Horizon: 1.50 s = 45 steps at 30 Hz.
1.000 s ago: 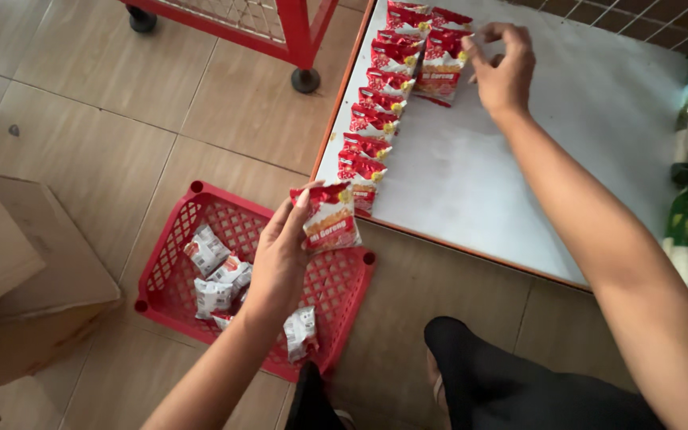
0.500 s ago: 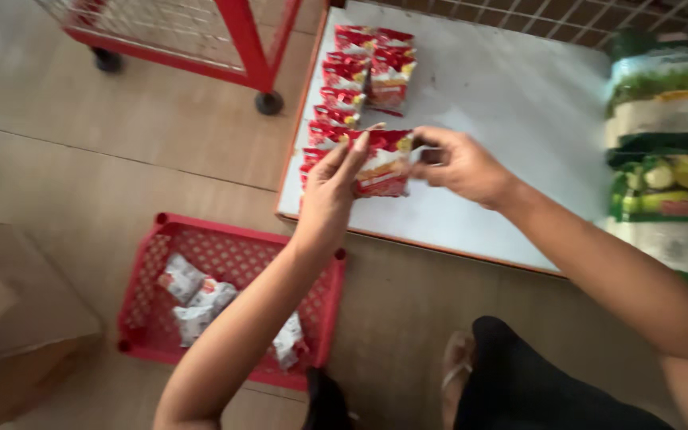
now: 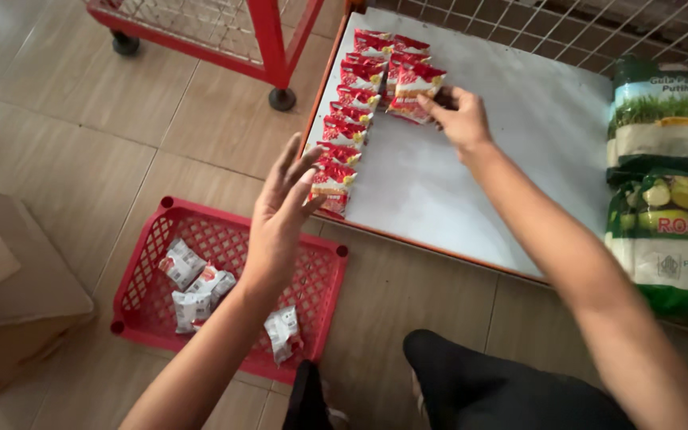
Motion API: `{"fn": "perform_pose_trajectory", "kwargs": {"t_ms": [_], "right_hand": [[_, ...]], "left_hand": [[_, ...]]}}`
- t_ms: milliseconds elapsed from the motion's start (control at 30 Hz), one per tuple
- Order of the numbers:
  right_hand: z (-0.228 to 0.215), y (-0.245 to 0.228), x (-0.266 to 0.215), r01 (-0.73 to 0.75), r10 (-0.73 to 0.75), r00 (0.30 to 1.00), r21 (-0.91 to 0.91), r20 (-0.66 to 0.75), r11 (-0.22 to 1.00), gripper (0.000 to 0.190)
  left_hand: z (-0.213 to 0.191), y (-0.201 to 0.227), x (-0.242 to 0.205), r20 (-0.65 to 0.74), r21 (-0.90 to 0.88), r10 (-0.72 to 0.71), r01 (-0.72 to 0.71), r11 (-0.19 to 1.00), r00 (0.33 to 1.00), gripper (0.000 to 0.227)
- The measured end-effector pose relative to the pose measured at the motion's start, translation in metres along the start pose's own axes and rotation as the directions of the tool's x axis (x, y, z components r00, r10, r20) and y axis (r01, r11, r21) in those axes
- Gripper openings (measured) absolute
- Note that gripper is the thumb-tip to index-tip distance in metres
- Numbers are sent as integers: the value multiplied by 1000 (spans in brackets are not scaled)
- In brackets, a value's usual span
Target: The person opens a cardboard box and transfers small snack packets into a red plastic basket. They then pick up the packets from the basket and arrange them in neat rows on a white surface.
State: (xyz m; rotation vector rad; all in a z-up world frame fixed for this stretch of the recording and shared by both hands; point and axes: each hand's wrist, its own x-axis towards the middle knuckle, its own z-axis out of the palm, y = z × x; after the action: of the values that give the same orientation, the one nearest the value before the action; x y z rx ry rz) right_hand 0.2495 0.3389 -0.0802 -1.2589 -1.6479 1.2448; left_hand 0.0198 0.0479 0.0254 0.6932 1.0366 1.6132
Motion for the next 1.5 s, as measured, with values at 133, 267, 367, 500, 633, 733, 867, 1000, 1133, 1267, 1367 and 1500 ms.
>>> {"fn": "perform_pose_trajectory", "kwargs": {"t_ms": [133, 267, 367, 500, 633, 733, 867, 1000, 1133, 1267, 1367, 1500], "right_hand": [[20, 25, 5, 121, -125, 991, -76, -39, 990, 28], [30, 35, 4, 124, -141, 987, -184, -82, 975, 36], [32, 42, 5, 229, -279, 955, -340, -106, 912, 34], [35, 43, 3, 226, -323, 931, -427, -169, 876, 46], [33, 9, -15, 479, -706, 688, -627, -167, 614, 57], [41, -31, -62, 587, -636, 771, -347, -36, 731, 39], [92, -72, -155, 757, -687, 632, -95, 358, 647, 30], [148, -61, -228, 586, -452, 500, 95, 739, 805, 33], [190, -15, -257, 721, -388, 233, 109, 892, 684, 49], [214, 25, -264, 818, -312, 49, 141, 949, 558, 60], [220, 42, -272, 808, -251, 98, 70, 963, 584, 68], [220, 55, -278, 756, -242, 208, 2, 948, 655, 76]], "left_hand": [[-11, -4, -3, -86, -23, -54, 52, 998, 995, 62], [-18, -11, -4, -74, -24, -33, 31, 999, 997, 58], [-19, -16, -3, -71, -3, -38, 38, 999, 997, 56], [-15, -18, -2, -32, 4, -56, 56, 998, 998, 56], [-23, -17, -7, -53, 82, -26, 31, 996, 998, 51], [-51, -29, -15, -29, 185, 55, -49, 981, 998, 44], [-114, -60, -30, -2, 847, 188, -98, 522, 982, 36], [-183, -94, -50, -34, 944, 255, -53, 326, 966, 31], [-235, -102, -98, -151, 940, 171, 88, 328, 974, 33], [-249, -94, -134, 10, 973, 44, -19, 228, 999, 59], [-237, -102, -150, 82, 994, -87, -75, 76, 993, 87], [-218, -132, -153, 146, 962, -46, -153, -226, 988, 103]]}}
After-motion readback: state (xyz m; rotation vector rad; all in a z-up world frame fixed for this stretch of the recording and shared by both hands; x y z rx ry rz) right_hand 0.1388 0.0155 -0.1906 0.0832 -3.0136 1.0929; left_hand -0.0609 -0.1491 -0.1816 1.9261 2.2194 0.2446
